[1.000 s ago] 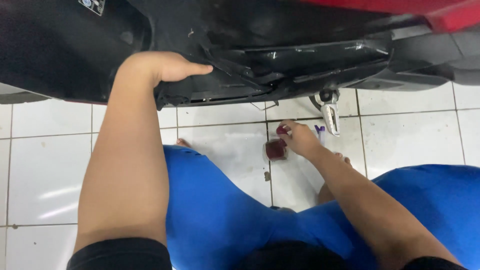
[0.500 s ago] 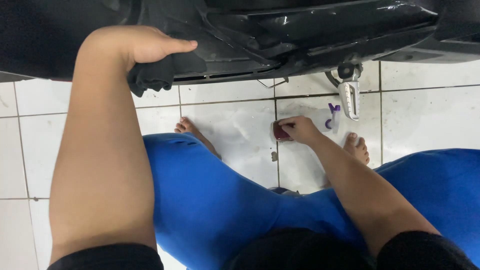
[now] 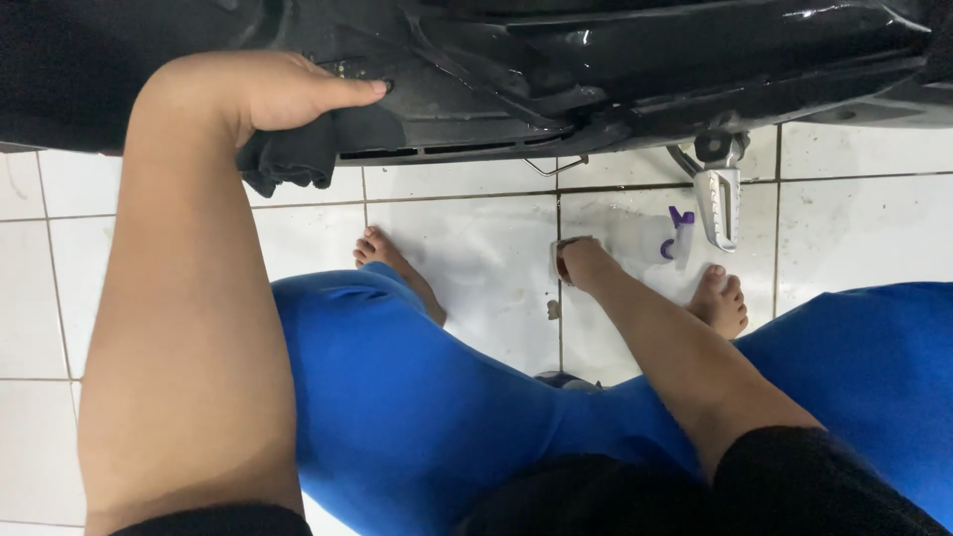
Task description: The person cleans the black plastic underbody of a red scooter while sitting on the floor. They use a small pink sponge to scrub the surface and a black cloth to wipe away residue, repeatedly dipping the sponge into a small container of liquid.
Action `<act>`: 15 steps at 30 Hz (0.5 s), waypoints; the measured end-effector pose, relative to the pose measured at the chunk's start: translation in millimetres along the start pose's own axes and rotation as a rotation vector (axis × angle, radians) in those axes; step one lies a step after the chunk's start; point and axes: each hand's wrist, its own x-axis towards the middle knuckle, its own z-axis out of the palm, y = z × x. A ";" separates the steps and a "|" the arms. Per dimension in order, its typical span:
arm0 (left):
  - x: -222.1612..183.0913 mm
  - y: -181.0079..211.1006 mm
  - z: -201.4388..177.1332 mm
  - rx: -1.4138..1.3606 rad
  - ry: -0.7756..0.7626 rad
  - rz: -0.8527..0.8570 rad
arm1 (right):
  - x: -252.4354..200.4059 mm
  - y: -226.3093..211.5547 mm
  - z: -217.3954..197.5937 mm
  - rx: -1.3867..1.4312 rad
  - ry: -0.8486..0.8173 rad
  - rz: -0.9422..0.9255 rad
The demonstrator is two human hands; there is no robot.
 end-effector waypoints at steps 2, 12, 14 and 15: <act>-1.4 -1.5 -1.1 -0.002 0.006 0.006 | -69.6 -18.1 -52.8 0.038 -0.032 0.007; 5.9 -4.9 -0.3 0.018 -0.005 0.055 | -130.2 -38.0 -93.2 0.093 -0.061 0.087; -0.8 -2.2 0.9 0.009 0.002 0.029 | -121.0 -38.4 -86.8 0.117 -0.052 0.108; -4.0 -0.7 1.8 0.001 0.004 0.004 | -116.7 -39.3 -82.4 0.141 -0.048 0.129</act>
